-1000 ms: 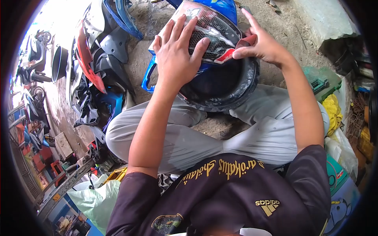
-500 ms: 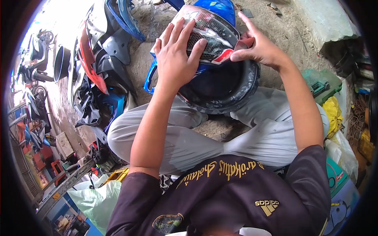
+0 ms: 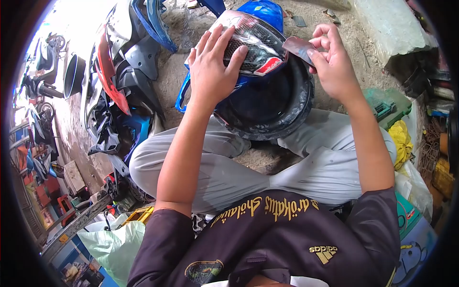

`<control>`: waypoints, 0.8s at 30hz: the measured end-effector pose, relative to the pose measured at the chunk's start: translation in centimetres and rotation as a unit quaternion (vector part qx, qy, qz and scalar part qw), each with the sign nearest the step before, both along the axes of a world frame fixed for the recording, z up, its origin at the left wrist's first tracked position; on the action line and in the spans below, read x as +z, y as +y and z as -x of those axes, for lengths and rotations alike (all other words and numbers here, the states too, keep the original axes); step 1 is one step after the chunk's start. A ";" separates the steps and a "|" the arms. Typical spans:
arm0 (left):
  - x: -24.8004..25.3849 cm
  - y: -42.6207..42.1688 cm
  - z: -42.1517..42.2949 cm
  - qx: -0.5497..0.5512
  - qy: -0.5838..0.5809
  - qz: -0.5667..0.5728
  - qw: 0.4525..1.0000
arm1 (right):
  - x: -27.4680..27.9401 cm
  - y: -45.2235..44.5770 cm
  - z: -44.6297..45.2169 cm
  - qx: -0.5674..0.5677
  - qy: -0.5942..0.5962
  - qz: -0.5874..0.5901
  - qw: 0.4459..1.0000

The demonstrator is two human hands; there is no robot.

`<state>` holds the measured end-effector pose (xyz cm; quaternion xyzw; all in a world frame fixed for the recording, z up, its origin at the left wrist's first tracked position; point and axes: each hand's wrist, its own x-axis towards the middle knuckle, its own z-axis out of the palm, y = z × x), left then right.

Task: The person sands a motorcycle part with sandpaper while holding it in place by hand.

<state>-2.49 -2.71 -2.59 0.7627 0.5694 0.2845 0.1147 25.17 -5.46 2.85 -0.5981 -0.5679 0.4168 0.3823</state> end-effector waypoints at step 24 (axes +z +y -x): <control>0.2 0.0 0.1 -0.005 0.009 0.009 1.000 | -1.7 -3.4 2.4 0.085 -0.172 -0.233 0.953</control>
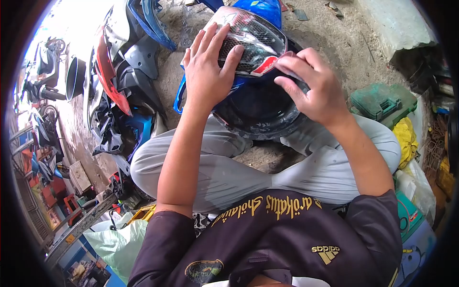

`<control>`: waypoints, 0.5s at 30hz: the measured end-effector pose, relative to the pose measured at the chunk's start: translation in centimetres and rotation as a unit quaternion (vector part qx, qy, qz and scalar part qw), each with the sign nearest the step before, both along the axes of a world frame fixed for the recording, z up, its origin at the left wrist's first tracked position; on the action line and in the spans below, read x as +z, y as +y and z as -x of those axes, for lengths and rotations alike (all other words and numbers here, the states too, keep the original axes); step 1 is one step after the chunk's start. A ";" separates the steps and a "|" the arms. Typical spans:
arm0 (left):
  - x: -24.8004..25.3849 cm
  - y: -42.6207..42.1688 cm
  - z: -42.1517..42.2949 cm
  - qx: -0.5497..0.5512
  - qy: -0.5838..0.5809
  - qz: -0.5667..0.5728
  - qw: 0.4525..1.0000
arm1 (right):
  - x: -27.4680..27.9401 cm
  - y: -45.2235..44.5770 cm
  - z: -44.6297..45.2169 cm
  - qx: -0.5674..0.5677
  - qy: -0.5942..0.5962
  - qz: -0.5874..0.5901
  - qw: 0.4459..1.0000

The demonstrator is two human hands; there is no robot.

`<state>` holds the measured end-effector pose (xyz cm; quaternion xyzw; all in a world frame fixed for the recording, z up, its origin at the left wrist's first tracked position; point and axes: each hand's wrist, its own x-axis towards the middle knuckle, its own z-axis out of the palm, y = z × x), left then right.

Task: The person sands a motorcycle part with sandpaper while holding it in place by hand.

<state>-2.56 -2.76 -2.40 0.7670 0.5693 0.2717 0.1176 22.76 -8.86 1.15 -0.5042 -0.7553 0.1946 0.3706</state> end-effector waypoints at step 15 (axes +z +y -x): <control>0.4 -0.4 -0.5 0.001 0.031 -0.017 0.999 | 0.1 -0.4 0.4 -0.004 -0.139 -0.087 0.986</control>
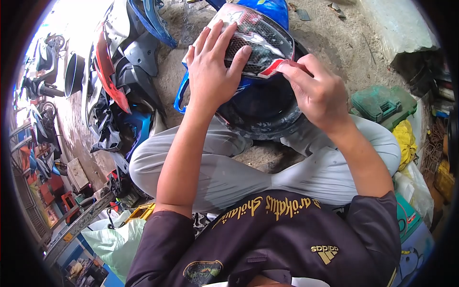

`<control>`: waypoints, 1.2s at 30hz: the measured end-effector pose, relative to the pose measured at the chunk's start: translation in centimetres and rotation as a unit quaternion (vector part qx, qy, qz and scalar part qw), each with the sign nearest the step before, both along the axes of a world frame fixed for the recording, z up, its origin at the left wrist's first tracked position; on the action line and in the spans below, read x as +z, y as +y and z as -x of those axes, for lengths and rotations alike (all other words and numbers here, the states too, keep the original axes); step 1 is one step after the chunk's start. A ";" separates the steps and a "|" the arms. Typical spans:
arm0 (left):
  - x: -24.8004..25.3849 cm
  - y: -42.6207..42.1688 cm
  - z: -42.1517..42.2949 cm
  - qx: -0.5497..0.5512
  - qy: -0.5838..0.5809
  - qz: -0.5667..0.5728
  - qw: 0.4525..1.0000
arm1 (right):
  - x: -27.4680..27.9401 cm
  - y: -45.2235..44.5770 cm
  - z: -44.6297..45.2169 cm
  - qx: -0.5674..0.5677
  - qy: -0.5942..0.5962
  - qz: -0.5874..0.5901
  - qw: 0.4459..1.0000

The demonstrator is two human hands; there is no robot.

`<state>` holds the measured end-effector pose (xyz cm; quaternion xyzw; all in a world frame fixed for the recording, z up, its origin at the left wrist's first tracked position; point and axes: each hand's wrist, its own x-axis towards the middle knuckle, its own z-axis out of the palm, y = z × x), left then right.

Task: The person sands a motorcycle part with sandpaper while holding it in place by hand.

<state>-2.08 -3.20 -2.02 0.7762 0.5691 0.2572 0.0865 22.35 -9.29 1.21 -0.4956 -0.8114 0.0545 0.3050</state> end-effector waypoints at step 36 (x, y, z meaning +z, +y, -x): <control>-0.6 0.4 0.5 0.002 -0.029 0.009 1.000 | -3.3 3.6 -4.2 -0.081 0.324 0.241 0.911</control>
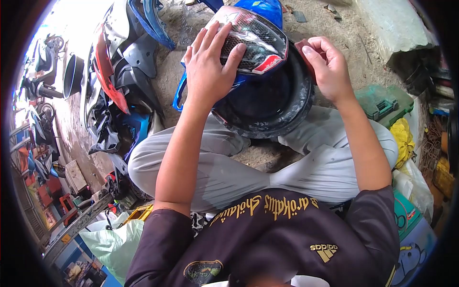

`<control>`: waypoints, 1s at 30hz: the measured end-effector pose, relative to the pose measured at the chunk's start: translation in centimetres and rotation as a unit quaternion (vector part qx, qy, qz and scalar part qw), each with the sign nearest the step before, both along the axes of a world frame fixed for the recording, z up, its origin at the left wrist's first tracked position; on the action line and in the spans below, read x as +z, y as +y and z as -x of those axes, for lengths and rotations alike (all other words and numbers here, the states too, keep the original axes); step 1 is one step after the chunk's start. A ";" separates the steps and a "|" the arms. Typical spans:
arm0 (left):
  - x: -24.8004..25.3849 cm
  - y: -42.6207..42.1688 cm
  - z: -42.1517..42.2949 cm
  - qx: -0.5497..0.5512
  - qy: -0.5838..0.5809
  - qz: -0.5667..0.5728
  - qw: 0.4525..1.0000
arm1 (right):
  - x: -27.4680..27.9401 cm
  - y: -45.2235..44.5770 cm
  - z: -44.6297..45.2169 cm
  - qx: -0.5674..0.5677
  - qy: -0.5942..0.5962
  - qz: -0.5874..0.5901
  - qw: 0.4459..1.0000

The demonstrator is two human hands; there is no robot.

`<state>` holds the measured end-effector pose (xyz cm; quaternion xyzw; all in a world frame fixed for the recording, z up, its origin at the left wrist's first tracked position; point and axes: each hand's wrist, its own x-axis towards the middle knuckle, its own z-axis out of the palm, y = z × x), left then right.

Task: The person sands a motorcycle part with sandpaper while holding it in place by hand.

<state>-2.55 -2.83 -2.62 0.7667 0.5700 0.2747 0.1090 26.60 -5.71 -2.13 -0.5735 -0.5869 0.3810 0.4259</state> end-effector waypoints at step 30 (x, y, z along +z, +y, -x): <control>-0.3 0.2 0.2 0.001 -0.010 -0.003 1.000 | 1.7 0.0 2.6 0.148 -0.205 -0.272 0.928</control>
